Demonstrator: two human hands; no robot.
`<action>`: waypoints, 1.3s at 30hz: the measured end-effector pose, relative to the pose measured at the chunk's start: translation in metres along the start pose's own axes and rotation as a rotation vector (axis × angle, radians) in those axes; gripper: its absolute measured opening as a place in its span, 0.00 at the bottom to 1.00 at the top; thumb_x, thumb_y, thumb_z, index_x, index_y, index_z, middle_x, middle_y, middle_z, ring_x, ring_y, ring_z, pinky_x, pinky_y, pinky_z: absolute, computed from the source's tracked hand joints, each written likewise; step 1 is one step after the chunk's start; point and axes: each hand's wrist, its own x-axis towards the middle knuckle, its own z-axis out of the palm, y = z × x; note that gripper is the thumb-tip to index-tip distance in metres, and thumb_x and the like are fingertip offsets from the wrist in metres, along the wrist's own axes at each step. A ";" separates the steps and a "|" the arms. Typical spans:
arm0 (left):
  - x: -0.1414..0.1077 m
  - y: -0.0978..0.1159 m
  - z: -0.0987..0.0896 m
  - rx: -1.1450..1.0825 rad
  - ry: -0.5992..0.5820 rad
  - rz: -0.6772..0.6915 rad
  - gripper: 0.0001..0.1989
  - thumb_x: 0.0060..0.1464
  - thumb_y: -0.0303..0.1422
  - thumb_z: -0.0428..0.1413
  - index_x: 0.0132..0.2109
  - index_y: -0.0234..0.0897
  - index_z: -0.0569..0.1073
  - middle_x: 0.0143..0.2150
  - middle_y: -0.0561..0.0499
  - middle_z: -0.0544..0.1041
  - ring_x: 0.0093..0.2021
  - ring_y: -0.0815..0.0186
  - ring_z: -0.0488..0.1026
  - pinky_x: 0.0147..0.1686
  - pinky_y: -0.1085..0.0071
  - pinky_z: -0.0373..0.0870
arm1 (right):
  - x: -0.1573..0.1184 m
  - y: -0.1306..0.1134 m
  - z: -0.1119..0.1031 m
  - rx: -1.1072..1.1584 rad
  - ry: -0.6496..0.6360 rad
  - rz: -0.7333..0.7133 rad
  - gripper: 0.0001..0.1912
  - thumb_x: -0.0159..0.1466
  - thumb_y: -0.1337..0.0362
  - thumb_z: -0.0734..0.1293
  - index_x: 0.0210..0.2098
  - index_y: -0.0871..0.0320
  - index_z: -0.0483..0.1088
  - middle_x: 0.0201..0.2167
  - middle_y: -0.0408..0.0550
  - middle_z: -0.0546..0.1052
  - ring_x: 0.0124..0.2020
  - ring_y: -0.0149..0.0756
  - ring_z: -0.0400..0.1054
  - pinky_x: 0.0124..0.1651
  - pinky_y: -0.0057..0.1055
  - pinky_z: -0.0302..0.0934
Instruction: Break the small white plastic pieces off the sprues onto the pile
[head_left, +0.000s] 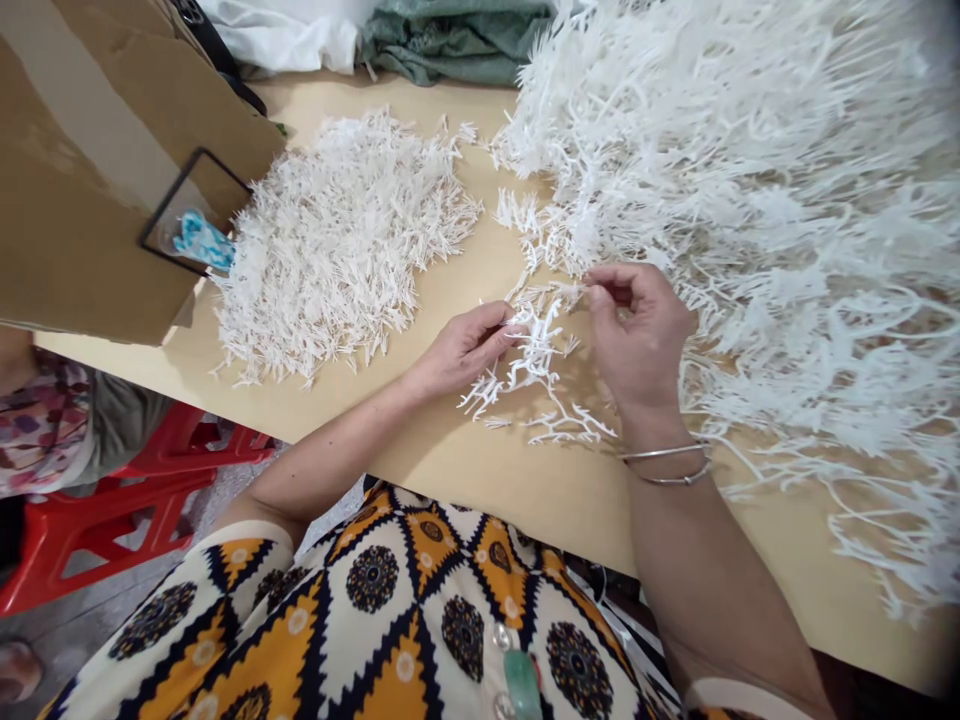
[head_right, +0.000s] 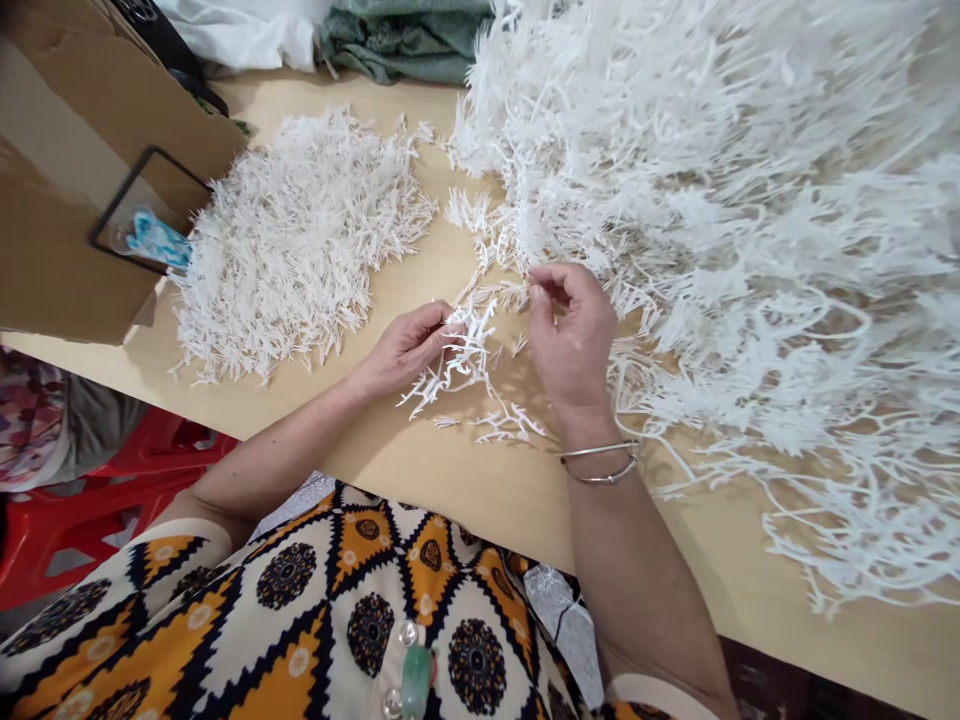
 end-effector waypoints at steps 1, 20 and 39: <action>0.000 -0.002 0.000 -0.017 0.010 -0.005 0.24 0.70 0.53 0.53 0.35 0.38 0.67 0.32 0.53 0.68 0.32 0.70 0.64 0.36 0.70 0.62 | -0.001 -0.005 0.001 0.026 0.006 -0.002 0.05 0.68 0.65 0.70 0.43 0.52 0.78 0.43 0.50 0.83 0.46 0.44 0.78 0.55 0.48 0.72; 0.001 -0.008 0.003 -0.121 0.143 -0.057 0.20 0.66 0.51 0.60 0.42 0.36 0.75 0.29 0.56 0.70 0.26 0.74 0.63 0.27 0.74 0.60 | -0.008 -0.025 0.008 0.482 -0.317 0.287 0.18 0.59 0.67 0.75 0.48 0.48 0.78 0.34 0.41 0.78 0.34 0.33 0.71 0.40 0.32 0.71; 0.005 0.000 0.006 -0.447 0.153 -0.172 0.23 0.54 0.49 0.71 0.42 0.34 0.74 0.32 0.56 0.75 0.29 0.78 0.71 0.30 0.78 0.68 | -0.017 -0.030 0.020 0.439 -0.162 0.107 0.10 0.58 0.69 0.77 0.34 0.51 0.74 0.35 0.42 0.80 0.39 0.36 0.77 0.48 0.38 0.74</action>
